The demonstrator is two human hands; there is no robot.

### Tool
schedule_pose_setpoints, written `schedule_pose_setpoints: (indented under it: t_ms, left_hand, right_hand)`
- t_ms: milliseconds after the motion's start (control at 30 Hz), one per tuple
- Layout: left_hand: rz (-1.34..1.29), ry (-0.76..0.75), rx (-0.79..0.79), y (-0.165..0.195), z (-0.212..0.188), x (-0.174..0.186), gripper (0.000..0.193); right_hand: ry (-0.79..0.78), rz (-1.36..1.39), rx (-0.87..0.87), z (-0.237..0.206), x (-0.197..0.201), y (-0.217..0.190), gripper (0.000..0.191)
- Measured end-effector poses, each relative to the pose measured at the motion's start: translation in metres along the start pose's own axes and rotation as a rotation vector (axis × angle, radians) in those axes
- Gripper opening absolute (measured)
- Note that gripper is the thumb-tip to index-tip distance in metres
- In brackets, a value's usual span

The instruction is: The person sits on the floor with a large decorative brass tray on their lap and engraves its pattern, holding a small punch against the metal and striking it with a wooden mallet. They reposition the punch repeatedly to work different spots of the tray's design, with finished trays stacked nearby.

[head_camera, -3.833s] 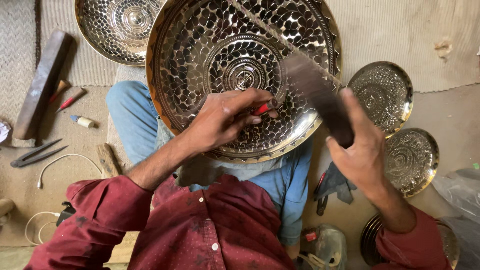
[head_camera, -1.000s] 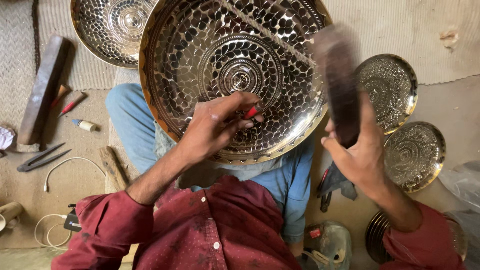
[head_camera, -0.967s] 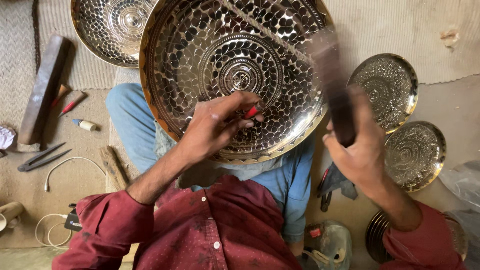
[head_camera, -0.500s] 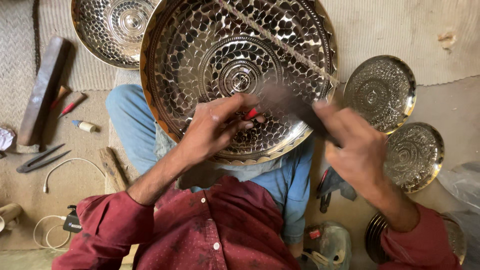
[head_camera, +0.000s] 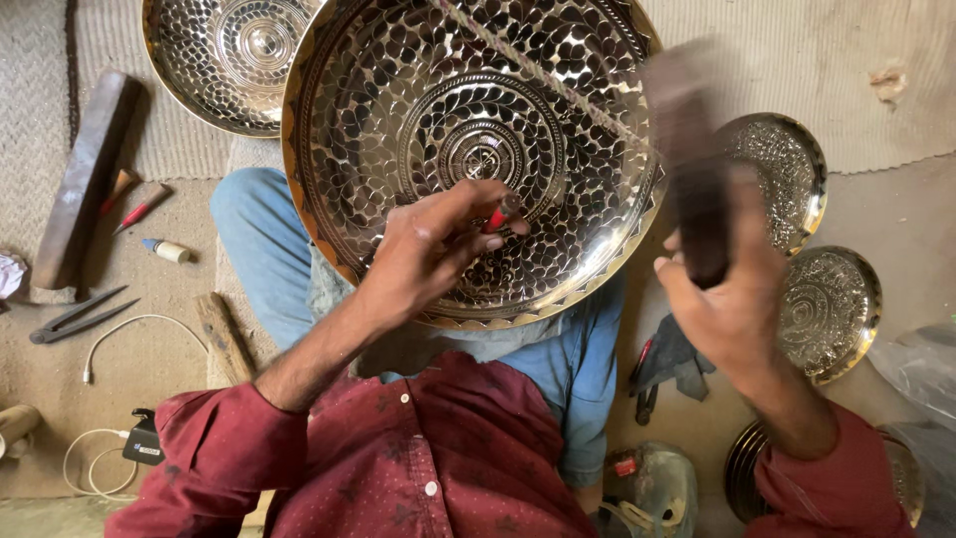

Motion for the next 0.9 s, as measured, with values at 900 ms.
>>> schedule_pose_setpoints:
  t_ms: [900]
  left_hand:
    - [0.032,0.104,0.178,0.013,0.0,0.002,0.04]
  right_hand:
    - [-0.182,-0.567,0.29,0.017,-0.011,-0.012,0.083]
Point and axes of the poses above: each hand's wrist, its own z-axis towards the middle knuckle, its own x-axis out of the back of the hand, y = z × x, the point moved 9 cm from there along z, towards the middle knuckle, and after that the axes turned 7 degrees about z, right-handed, at the moved point
